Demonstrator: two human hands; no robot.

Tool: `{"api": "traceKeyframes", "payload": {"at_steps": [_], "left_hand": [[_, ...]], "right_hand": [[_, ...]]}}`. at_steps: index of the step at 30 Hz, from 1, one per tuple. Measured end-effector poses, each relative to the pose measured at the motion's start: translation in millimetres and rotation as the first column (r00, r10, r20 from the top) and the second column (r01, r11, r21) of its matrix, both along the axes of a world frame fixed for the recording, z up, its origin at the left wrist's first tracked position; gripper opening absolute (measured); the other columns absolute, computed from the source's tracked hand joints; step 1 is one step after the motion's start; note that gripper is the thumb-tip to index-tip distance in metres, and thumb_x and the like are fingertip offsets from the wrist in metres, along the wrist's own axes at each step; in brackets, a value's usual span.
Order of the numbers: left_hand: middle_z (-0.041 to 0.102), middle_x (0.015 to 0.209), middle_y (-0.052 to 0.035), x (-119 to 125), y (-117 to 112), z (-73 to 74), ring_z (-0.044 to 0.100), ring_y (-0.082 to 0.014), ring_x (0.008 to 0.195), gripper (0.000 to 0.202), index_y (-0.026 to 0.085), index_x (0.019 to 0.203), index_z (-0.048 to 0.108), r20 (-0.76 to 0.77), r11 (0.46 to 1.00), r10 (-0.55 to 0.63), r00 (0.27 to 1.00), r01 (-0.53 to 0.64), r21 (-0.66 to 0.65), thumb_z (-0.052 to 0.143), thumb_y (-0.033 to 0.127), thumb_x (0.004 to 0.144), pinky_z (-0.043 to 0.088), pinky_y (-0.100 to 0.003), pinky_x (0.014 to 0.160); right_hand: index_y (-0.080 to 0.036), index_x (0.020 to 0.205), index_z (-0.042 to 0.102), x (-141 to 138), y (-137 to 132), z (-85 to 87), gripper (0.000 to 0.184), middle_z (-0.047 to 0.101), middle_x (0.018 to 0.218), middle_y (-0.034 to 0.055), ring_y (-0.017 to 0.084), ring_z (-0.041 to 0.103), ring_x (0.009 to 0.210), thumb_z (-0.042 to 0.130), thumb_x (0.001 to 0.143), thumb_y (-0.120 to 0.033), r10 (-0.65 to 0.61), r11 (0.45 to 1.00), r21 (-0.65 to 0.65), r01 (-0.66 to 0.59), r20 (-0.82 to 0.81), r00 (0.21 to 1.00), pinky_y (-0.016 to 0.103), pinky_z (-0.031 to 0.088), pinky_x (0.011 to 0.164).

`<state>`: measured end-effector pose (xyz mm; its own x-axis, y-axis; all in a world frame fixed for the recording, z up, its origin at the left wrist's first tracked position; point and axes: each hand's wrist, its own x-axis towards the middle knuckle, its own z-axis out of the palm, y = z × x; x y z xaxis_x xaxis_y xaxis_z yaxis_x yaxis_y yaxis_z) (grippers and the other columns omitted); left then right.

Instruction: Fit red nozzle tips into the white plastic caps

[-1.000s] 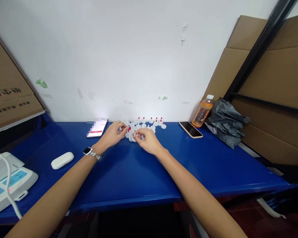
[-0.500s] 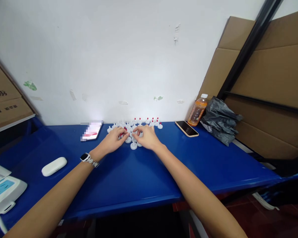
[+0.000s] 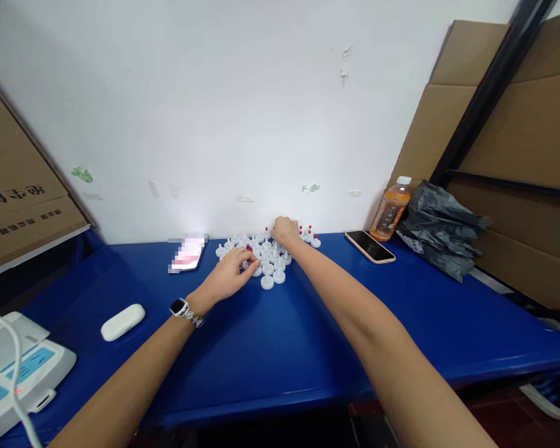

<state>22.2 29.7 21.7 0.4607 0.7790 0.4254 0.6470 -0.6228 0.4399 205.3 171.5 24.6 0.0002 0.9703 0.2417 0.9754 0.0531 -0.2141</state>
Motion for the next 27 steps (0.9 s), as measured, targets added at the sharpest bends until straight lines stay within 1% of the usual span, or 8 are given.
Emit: {"api": "traceKeyframes", "payload": {"at_steps": [5, 8, 10, 12, 16, 18, 21, 27], "left_hand": [[0.064, 0.092, -0.006, -1.1, 0.6, 1.0, 0.057, -0.0237, 0.093, 0.027, 0.022, 0.084, 0.063, 0.001, 1.0, 0.017, 1.0, -0.017, 0.016, 0.045, 0.037, 0.097, 0.046, -0.039, 0.082], [0.064, 0.093, -0.0064, -0.5, -0.9, 3.1, 0.058, -0.0236, 0.095, 0.026, 0.021, 0.086, 0.062, 0.019, 0.999, 0.021, 1.0, -0.022, 0.046, 0.044, 0.036, 0.097, 0.046, -0.038, 0.084], [0.064, 0.094, -0.0064, 1.1, -3.3, 5.4, 0.058, -0.0234, 0.095, 0.029, 0.021, 0.085, 0.061, 0.029, 0.997, 0.026, 0.999, -0.027, 0.067, 0.042, 0.039, 0.099, 0.046, -0.038, 0.084], [0.063, 0.093, -0.0064, 3.6, -6.3, 8.0, 0.058, -0.0227, 0.093, 0.033, 0.021, 0.084, 0.06, 0.042, 0.996, 0.026, 0.999, -0.029, 0.089, 0.038, 0.039, 0.1, 0.046, -0.037, 0.082], [0.063, 0.093, -0.0066, 9.8, -13.3, 11.8, 0.059, -0.0212, 0.091, 0.036, 0.021, 0.091, 0.062, 0.095, 0.994, -0.004, 0.995, -0.007, 0.113, 0.031, 0.036, 0.103, 0.046, -0.036, 0.083], [0.063, 0.097, -0.0067, 13.1, -16.1, 12.3, 0.059, -0.0206, 0.093, 0.036, 0.021, 0.098, 0.062, 0.132, 0.994, -0.028, 0.991, 0.013, 0.113, 0.029, 0.034, 0.104, 0.046, -0.035, 0.085], [0.062, 0.096, -0.0061, 17.2, -17.6, 11.3, 0.059, -0.0191, 0.089, 0.035, 0.021, 0.094, 0.059, 0.172, 0.994, -0.054, 0.984, 0.036, 0.106, 0.028, 0.035, 0.104, 0.045, -0.034, 0.082], [0.056, 0.074, 0.0005, 17.6, -14.9, 8.3, 0.052, -0.0148, 0.067, 0.03, 0.021, 0.083, 0.05, 0.224, 1.0, -0.003, 0.975, 0.0, 0.014, 0.04, 0.043, 0.1, 0.039, -0.03, 0.062]], "right_hand": [[-0.013, 0.098, 0.07, 3.9, -14.3, 12.2, 0.024, 0.071, 0.111, 0.019, 0.029, 0.061, 0.111, 0.05, 0.09, -0.023, 0.008, 0.998, 0.056, -0.008, 0.007, 1.0, 0.039, 0.038, 0.095], [-0.014, 0.103, 0.063, 15.1, -37.3, 27.4, 0.027, 0.069, 0.112, 0.0189, 0.031, 0.058, 0.111, 0.042, 0.095, -0.029, 0.064, 0.972, 0.231, -0.047, -0.065, 0.996, 0.043, 0.038, 0.095], [-0.017, 0.105, 0.057, 22.3, -56.9, 33.2, 0.025, 0.069, 0.102, 0.0153, 0.028, 0.062, 0.099, 0.039, 0.097, -0.033, 0.176, 0.935, 0.341, -0.095, -0.215, 0.961, 0.041, 0.041, 0.089], [-0.021, 0.102, 0.051, 26.0, -77.3, 31.6, 0.022, 0.068, 0.088, 0.0078, 0.022, 0.062, 0.079, 0.038, 0.098, -0.039, 0.315, 0.917, 0.37, -0.153, -0.433, 0.845, 0.035, 0.045, 0.078], [-0.026, 0.094, 0.039, 18.7, -115.7, 8.6, 0.028, 0.058, 0.076, -0.0028, 0.014, 0.055, 0.058, 0.035, 0.097, -0.053, 0.405, 0.913, 0.335, -0.231, -0.804, 0.436, 0.027, 0.046, 0.063], [-0.027, 0.089, 0.04, 10.9, -133.0, -3.7, 0.031, 0.052, 0.073, -0.0042, 0.013, 0.052, 0.059, 0.034, 0.096, -0.057, 0.361, 0.932, 0.317, -0.177, -0.855, 0.372, 0.024, 0.044, 0.06], [-0.025, 0.082, 0.046, 2.1, -154.3, -10.2, 0.033, 0.049, 0.067, -0.0039, 0.013, 0.048, 0.06, 0.038, 0.096, -0.053, 0.378, 0.925, 0.304, -0.227, -0.79, 0.482, 0.024, 0.041, 0.058], [-0.022, 0.079, 0.058, 1.7, -169.6, 3.0, 0.014, 0.06, 0.073, -0.0007, 0.016, 0.054, 0.07, 0.059, 0.085, -0.035, 0.453, 0.887, 0.374, -0.272, -0.586, 0.671, 0.026, 0.041, 0.066]]}}
